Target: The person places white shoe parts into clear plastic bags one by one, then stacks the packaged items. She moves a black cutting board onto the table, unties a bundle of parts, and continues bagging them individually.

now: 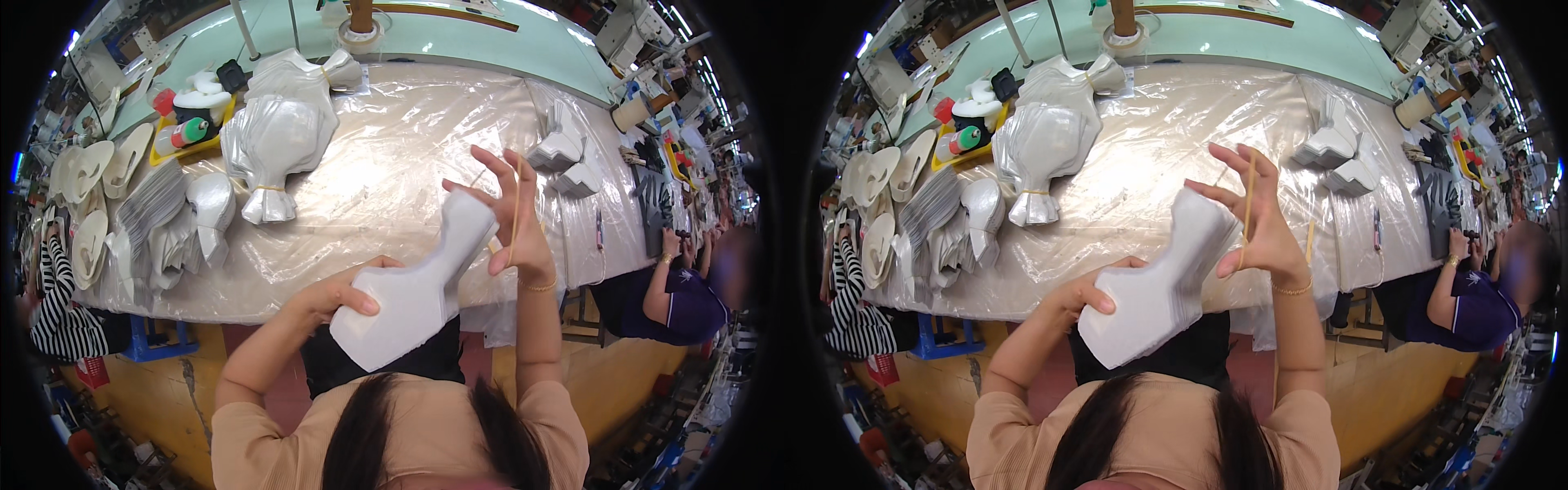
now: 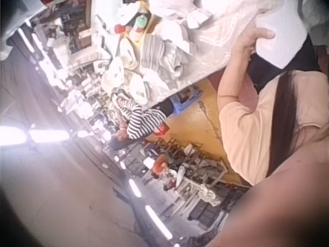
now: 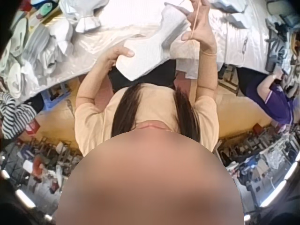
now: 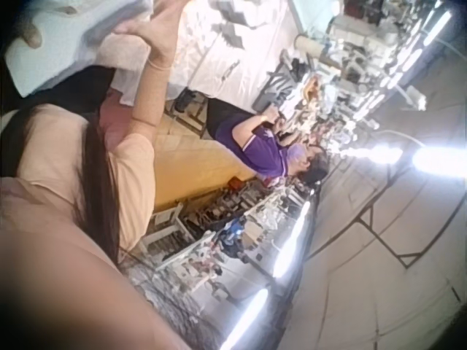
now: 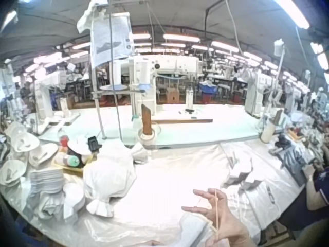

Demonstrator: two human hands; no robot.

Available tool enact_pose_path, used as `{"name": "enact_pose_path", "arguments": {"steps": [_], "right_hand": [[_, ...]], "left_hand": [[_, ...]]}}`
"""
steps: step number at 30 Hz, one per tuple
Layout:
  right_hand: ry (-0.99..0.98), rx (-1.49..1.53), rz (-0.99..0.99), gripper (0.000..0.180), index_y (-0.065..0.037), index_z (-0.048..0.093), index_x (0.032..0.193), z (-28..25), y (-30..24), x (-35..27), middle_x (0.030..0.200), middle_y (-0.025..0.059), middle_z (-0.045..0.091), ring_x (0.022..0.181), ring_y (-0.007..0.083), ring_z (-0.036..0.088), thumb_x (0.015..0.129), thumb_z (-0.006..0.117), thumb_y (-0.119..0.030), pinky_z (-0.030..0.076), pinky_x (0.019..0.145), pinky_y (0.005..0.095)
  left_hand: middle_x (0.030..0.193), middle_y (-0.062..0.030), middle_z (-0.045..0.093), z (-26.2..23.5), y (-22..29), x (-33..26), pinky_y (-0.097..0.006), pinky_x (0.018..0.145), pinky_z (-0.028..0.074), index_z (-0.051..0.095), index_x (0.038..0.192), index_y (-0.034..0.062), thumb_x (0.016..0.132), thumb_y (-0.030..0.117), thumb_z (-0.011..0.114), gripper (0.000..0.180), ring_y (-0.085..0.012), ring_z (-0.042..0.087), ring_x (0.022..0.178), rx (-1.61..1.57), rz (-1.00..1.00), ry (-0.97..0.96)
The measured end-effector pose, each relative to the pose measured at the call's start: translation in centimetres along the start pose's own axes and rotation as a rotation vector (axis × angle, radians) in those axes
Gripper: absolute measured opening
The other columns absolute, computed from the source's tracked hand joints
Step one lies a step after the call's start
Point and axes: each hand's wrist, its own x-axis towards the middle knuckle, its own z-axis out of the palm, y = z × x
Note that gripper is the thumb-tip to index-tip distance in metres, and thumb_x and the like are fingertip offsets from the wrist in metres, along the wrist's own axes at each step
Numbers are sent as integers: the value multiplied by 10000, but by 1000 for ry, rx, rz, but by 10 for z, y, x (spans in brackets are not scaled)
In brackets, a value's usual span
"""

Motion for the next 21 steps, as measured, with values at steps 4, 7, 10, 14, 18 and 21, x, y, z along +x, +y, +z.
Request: {"name": "enact_pose_path", "arguments": {"steps": [4,7,10,14,18,21], "right_hand": [[-548,-444,-137,1251,-172,240,1507,17,-31,38,1463,146,441,1322,387,482,505,932,-455,315,1117,562],[-891,-747,-123,978,-150,386,1455,49,-54,39,1376,120,548,1315,323,500,650,854,-451,223,1145,580],[-1025,-733,-212,740,-108,425,1430,74,-63,22,1339,95,572,1193,262,580,817,743,-372,373,1048,513],[-1096,-673,130,471,-40,572,1306,63,-70,0,1074,76,678,875,224,678,917,661,-291,521,816,399],[-513,-708,311,210,-12,643,1094,30,-59,-27,915,105,671,758,216,655,953,575,-152,509,638,339],[-176,-452,189,155,-15,637,880,4,-43,-47,750,76,614,632,182,558,944,569,-139,454,607,313]], "left_hand": [[1216,-152,599,3,16,-5,-370,932,510,432,1375,-8,713,211,773,777,-234,622,1082,256,-149,98],[1232,-166,613,-2,20,-6,-366,909,538,446,1376,-19,806,199,732,674,-223,651,1060,112,-130,102],[1230,-188,635,-16,20,-6,-381,885,572,474,1358,-39,869,268,679,613,-235,686,1026,-12,-86,185],[1142,-182,667,-32,9,1,-396,867,586,520,1322,-49,845,379,658,656,-275,694,985,-170,249,470],[1300,-188,559,-46,8,8,-421,958,544,402,1409,-8,846,375,659,728,-296,602,1168,-396,591,378],[1317,-175,546,-48,7,13,-434,989,524,395,1421,11,838,390,666,746,-300,578,1198,-456,753,313]]}}
